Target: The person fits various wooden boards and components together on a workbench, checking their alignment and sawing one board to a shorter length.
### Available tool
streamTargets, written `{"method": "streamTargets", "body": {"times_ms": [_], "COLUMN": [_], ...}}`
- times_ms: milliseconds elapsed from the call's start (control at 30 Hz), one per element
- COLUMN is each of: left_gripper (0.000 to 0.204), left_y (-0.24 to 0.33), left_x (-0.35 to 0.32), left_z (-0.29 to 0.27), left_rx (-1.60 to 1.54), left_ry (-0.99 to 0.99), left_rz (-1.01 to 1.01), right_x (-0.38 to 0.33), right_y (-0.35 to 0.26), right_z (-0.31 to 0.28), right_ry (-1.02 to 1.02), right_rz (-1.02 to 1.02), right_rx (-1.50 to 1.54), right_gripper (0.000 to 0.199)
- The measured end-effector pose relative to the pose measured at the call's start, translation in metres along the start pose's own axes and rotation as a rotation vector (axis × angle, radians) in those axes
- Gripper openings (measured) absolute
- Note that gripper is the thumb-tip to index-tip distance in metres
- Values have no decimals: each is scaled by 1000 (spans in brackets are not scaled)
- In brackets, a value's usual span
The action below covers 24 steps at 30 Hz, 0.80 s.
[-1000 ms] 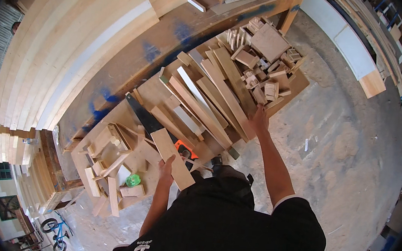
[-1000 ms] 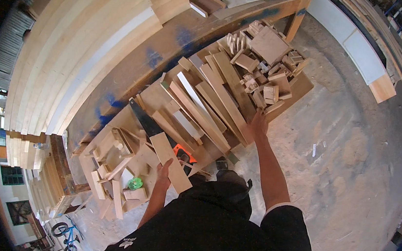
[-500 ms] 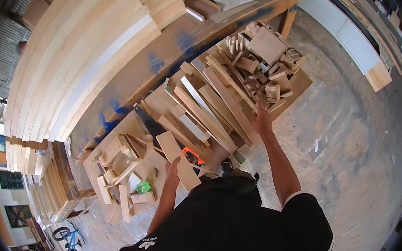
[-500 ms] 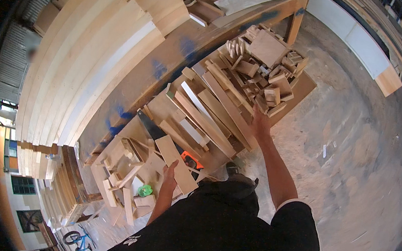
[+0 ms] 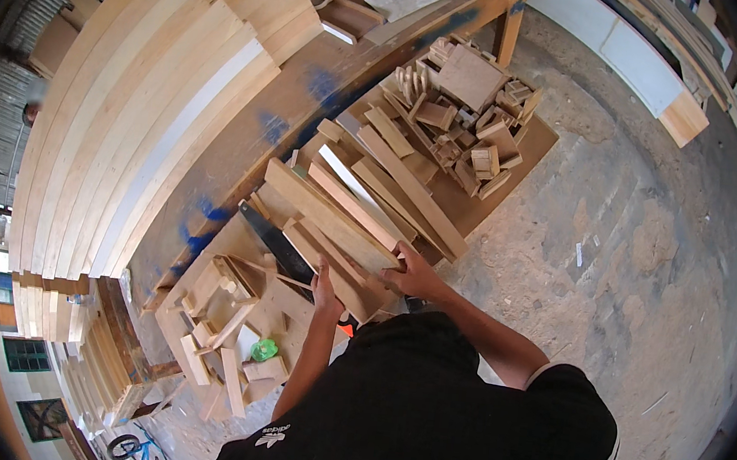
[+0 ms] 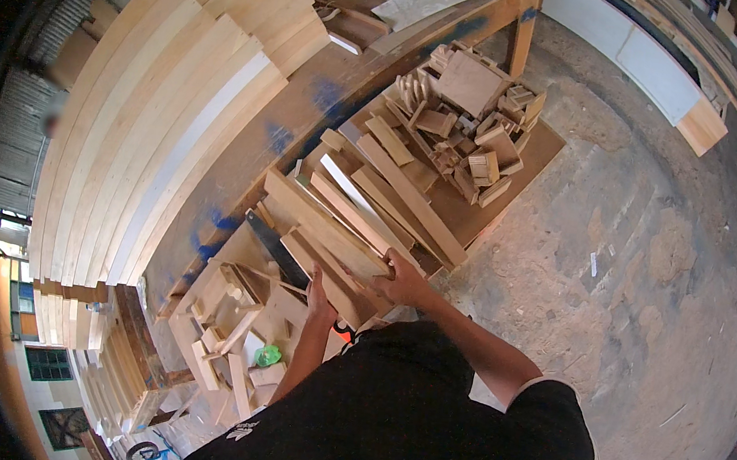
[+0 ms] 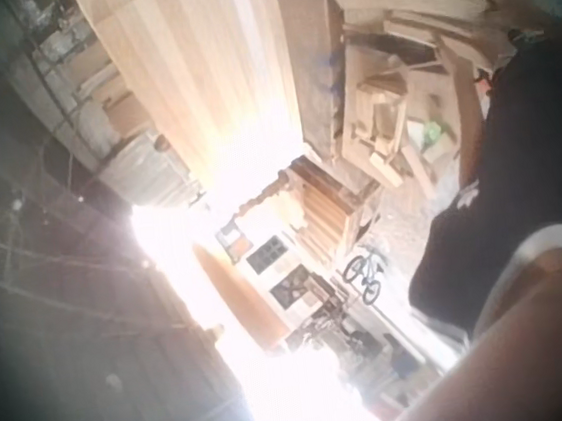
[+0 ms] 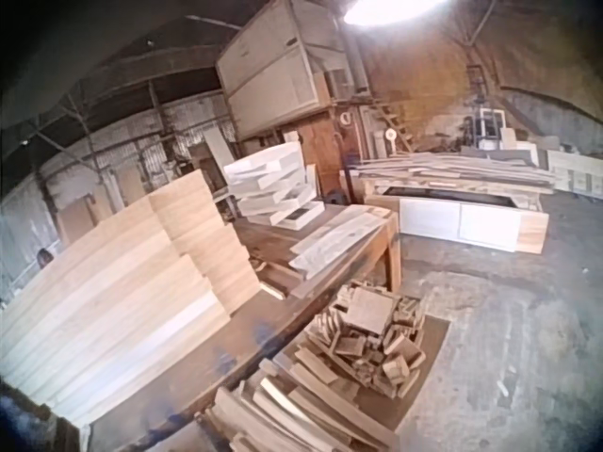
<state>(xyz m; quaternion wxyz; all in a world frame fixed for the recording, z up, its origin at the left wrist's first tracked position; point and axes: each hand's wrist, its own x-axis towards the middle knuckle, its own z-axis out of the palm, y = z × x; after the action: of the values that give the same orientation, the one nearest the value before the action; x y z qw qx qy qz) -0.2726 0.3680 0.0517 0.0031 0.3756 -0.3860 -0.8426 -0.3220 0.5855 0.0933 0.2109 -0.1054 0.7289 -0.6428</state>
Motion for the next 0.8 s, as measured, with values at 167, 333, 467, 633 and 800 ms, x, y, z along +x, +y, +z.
{"method": "streamTargets", "body": {"times_ms": [167,333,467,633,800], "left_gripper": [76,64,51,57,75], "left_y": [-4,8,8,-1,-19], "left_x": [7,-15,-8,8,59], "left_z": [16,45,47,57,46], "left_rx": [-68,79,-105,85,443], "left_ry": [-54,175,63,98,121], "left_rz": [-3,42,39,114,238], "right_x": [-11,-14,-18,-12,8], "right_y": [7,-7,-8,8,5], "right_z": [25,40,43,41,19], "right_ry": [45,15,5,34,-47], "right_rz": [-227,-275,-355,-392,46], "right_rx": [-261,-431,-442,-328,-154], "right_gripper": [40,39,43,45,42]}}
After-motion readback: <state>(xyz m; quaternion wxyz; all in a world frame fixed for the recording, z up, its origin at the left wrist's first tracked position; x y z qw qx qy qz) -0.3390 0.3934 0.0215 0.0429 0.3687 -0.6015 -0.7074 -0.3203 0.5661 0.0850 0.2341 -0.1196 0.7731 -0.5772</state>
